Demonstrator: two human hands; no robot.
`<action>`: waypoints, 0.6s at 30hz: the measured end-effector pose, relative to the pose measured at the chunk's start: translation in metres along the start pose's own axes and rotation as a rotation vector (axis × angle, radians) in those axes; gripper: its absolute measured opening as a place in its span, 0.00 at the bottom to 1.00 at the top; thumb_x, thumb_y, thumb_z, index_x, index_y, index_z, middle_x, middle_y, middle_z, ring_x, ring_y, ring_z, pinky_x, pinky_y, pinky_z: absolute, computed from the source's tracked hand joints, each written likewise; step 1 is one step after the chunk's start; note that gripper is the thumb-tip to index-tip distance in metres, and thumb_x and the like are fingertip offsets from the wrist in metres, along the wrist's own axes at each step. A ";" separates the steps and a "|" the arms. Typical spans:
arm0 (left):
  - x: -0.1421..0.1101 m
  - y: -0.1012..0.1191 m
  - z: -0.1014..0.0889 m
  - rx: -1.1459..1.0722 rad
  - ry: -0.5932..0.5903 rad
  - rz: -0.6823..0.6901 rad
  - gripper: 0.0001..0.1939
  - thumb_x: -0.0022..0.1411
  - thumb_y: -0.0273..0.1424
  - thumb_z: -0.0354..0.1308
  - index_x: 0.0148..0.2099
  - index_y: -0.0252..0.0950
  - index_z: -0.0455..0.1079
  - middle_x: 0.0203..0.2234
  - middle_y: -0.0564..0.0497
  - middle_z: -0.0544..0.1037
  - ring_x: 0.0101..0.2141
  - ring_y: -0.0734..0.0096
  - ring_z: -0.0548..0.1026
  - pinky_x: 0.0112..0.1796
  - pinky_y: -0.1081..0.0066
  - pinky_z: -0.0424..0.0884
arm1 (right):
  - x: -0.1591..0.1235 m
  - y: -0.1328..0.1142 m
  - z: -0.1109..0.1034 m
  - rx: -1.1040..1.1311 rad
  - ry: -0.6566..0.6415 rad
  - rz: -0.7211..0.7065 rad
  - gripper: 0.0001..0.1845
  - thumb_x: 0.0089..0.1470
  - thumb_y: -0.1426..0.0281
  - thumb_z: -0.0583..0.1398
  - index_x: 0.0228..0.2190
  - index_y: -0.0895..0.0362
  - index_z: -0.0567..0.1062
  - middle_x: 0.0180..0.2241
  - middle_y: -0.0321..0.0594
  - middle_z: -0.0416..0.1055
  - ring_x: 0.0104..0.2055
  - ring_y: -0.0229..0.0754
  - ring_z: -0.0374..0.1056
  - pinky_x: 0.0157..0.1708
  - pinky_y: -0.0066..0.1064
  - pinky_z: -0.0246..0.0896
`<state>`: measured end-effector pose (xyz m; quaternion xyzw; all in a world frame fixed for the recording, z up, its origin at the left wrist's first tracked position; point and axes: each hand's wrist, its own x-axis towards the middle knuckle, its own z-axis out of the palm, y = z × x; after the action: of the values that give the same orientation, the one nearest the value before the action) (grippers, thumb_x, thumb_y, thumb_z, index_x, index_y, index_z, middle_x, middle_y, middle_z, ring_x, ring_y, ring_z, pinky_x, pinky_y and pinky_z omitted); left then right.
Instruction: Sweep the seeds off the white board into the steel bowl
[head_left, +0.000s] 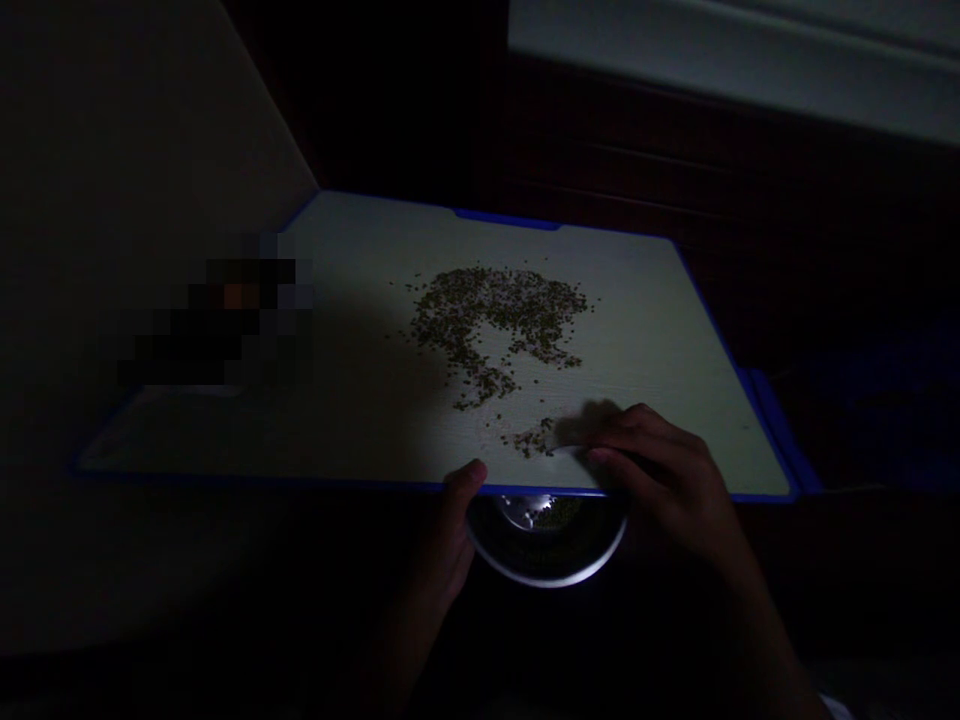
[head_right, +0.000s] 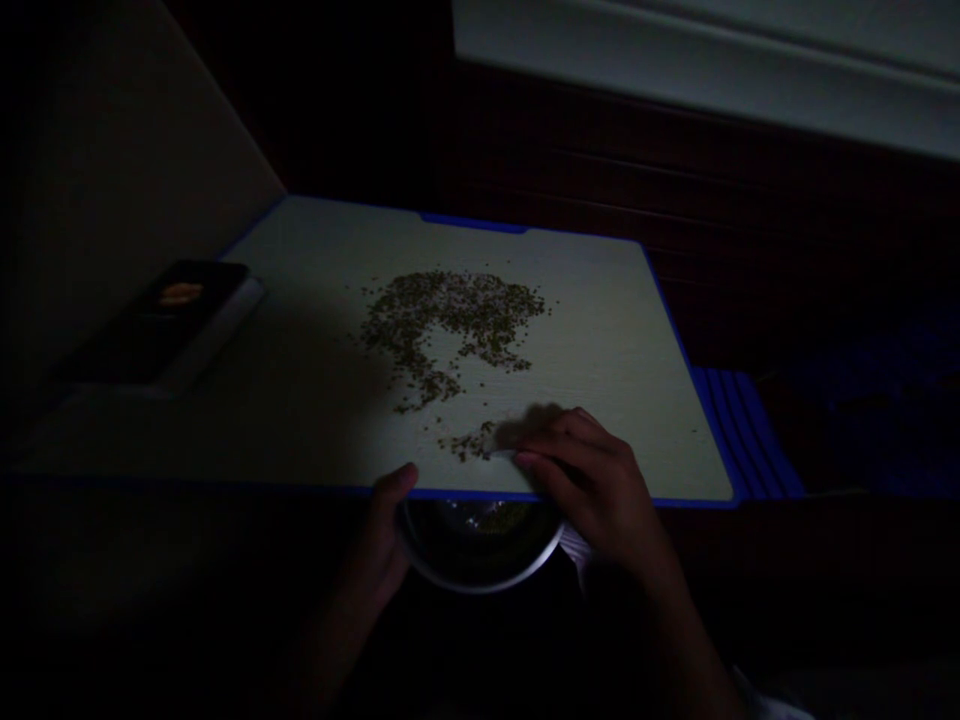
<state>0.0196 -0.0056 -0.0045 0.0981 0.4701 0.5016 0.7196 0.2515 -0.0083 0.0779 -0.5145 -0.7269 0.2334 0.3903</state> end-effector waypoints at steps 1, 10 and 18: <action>0.000 0.000 0.000 -0.005 -0.003 0.007 0.19 0.53 0.43 0.76 0.41 0.35 0.84 0.41 0.43 0.90 0.58 0.39 0.81 0.62 0.49 0.72 | 0.000 0.000 0.000 0.006 -0.003 0.004 0.07 0.67 0.68 0.66 0.44 0.49 0.85 0.39 0.40 0.81 0.42 0.44 0.75 0.39 0.39 0.71; 0.000 0.000 -0.001 0.002 -0.021 -0.002 0.19 0.54 0.44 0.76 0.41 0.35 0.84 0.39 0.42 0.90 0.57 0.39 0.81 0.61 0.50 0.73 | -0.002 0.004 0.001 0.043 -0.047 -0.028 0.07 0.67 0.67 0.66 0.45 0.47 0.85 0.39 0.39 0.81 0.42 0.45 0.75 0.41 0.41 0.71; -0.001 0.001 0.001 -0.006 -0.012 -0.004 0.18 0.51 0.43 0.77 0.38 0.35 0.84 0.36 0.42 0.90 0.56 0.38 0.82 0.61 0.50 0.73 | -0.001 0.005 -0.001 0.054 -0.106 -0.063 0.06 0.67 0.67 0.66 0.43 0.49 0.86 0.38 0.40 0.82 0.43 0.47 0.76 0.45 0.46 0.69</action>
<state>0.0194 -0.0053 -0.0032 0.0981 0.4646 0.5009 0.7237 0.2550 -0.0077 0.0748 -0.4673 -0.7559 0.2676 0.3723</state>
